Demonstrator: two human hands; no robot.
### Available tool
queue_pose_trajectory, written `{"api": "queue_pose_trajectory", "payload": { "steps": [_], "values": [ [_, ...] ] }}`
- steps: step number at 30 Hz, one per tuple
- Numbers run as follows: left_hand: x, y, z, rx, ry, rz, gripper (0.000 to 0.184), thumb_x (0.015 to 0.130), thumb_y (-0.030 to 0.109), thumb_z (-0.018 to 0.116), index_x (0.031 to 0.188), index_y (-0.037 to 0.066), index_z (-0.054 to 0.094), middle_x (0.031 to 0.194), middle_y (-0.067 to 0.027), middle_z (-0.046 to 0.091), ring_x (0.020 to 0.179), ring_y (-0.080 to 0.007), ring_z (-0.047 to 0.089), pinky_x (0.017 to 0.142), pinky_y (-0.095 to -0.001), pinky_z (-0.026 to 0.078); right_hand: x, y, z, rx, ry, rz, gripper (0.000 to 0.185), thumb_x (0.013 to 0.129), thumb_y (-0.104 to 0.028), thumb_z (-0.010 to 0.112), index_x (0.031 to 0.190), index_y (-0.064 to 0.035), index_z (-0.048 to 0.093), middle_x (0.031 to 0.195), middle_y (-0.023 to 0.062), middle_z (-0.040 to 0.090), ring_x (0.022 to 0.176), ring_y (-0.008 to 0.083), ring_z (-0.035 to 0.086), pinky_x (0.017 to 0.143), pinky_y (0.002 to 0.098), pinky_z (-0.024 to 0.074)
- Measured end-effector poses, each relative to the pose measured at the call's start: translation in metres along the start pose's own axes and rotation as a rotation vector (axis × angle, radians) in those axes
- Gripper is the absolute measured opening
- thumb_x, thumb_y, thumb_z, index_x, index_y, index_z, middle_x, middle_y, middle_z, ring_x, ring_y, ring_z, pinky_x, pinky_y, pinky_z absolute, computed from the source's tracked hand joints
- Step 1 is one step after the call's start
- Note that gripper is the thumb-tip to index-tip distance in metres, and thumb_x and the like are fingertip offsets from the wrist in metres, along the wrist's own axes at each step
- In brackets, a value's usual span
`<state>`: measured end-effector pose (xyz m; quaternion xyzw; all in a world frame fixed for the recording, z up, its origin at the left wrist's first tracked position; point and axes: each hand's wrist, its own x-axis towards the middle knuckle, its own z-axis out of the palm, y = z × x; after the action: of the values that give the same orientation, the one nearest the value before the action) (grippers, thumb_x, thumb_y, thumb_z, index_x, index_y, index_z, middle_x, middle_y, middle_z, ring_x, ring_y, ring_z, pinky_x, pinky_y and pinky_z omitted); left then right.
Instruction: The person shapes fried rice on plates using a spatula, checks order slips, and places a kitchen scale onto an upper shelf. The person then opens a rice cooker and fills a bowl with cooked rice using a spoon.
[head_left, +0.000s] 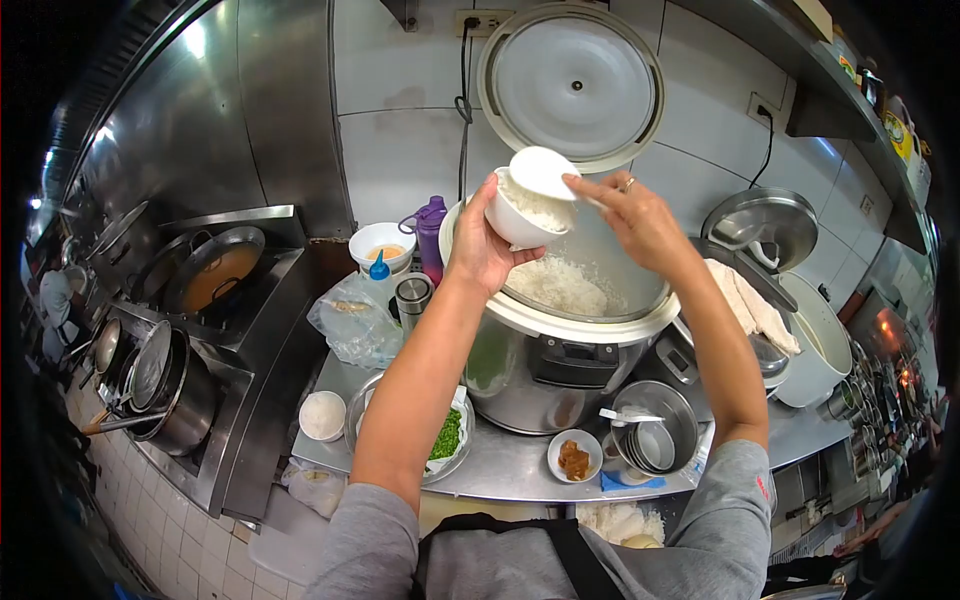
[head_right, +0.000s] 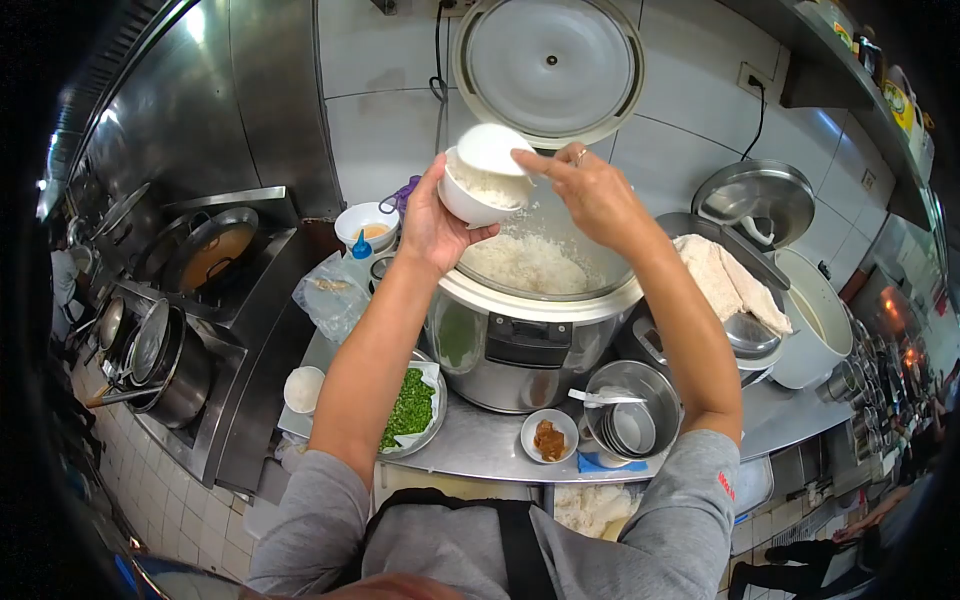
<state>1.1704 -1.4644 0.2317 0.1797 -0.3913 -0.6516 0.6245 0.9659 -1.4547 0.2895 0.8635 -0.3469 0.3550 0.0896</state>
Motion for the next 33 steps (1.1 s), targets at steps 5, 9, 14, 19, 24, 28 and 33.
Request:
{"api": "queue_pose_trajectory", "payload": {
  "steps": [5, 9, 14, 19, 24, 28, 33],
  "values": [
    [0.000, -0.003, -0.002, 0.016, -0.011, 0.033, 0.061, 0.079, 0.058, 0.052, 0.124, 0.017, 0.044, 0.115, -0.0089, 0.053, 0.099, -0.0247, 0.055, 0.067, -0.0416, 0.049, 0.003, -0.008, -0.005, -0.148, -0.139, -0.050, 0.054, 0.080, 0.005, 0.051, 0.123, -0.0283, 0.057, 0.095, 0.0128, 0.058, 0.078, 0.0265, 0.059, 0.074, 0.0370, 0.0483],
    [-0.004, -0.001, 0.000, -0.044, -0.039, 0.102, 0.057, 0.081, 0.054, 0.049, 0.121, 0.013, 0.047, 0.111, -0.0102, 0.057, 0.095, -0.0261, 0.060, 0.062, -0.0404, 0.052, 0.009, -0.002, -0.029, 0.139, -0.178, 0.038, 0.053, 0.081, 0.001, 0.053, 0.127, -0.0251, 0.053, 0.097, 0.0147, 0.060, 0.079, 0.0252, 0.060, 0.074, 0.0355, 0.0481],
    [-0.004, -0.001, -0.001, -0.068, -0.043, 0.130, 0.060, 0.079, 0.054, 0.048, 0.120, 0.009, 0.048, 0.108, -0.0111, 0.060, 0.093, -0.0276, 0.062, 0.060, -0.0412, 0.053, -0.003, 0.003, -0.007, 0.121, -0.162, 0.063, 0.052, 0.083, -0.004, 0.056, 0.132, -0.0175, 0.047, 0.098, 0.0135, 0.062, 0.084, 0.0234, 0.059, 0.077, 0.0340, 0.0481],
    [-0.006, -0.002, -0.001, -0.066, -0.022, 0.181, 0.065, 0.078, 0.054, 0.049, 0.123, 0.008, 0.045, 0.114, -0.0131, 0.057, 0.100, -0.0285, 0.059, 0.070, -0.0436, 0.053, -0.010, -0.009, -0.003, 0.321, -0.149, 0.172, 0.051, 0.086, -0.006, 0.054, 0.134, -0.0169, 0.044, 0.098, 0.0126, 0.062, 0.080, 0.0232, 0.059, 0.074, 0.0347, 0.0490],
    [-0.010, -0.003, 0.001, -0.111, -0.034, 0.314, 0.063, 0.078, 0.047, 0.053, 0.125, 0.008, 0.041, 0.123, -0.0137, 0.050, 0.111, -0.0280, 0.053, 0.084, -0.0463, 0.049, -0.015, -0.021, 0.018, 0.531, -0.236, 0.564, 0.053, 0.086, -0.008, 0.054, 0.137, -0.0129, 0.038, 0.100, 0.0167, 0.059, 0.078, 0.0244, 0.057, 0.074, 0.0353, 0.0482],
    [-0.004, -0.010, -0.004, -0.058, 0.006, 0.355, 0.063, 0.078, 0.040, 0.058, 0.129, 0.012, 0.035, 0.122, -0.0130, 0.047, 0.112, -0.0281, 0.051, 0.084, -0.0454, 0.050, -0.016, -0.034, 0.057, 0.154, -0.058, 0.157, 0.053, 0.086, -0.007, 0.051, 0.137, -0.0066, 0.035, 0.107, 0.0234, 0.056, 0.087, 0.0317, 0.059, 0.079, 0.0384, 0.0480],
    [-0.005, -0.009, -0.002, -0.037, 0.089, 0.341, 0.059, 0.079, 0.043, 0.057, 0.125, 0.009, 0.041, 0.120, -0.0131, 0.051, 0.110, -0.0283, 0.053, 0.086, -0.0471, 0.049, 0.013, 0.013, 0.018, 0.361, -0.224, 0.517, 0.046, 0.084, -0.008, 0.053, 0.129, -0.0060, 0.045, 0.111, 0.0209, 0.060, 0.100, 0.0353, 0.058, 0.085, 0.0437, 0.0456]
  ]
}}
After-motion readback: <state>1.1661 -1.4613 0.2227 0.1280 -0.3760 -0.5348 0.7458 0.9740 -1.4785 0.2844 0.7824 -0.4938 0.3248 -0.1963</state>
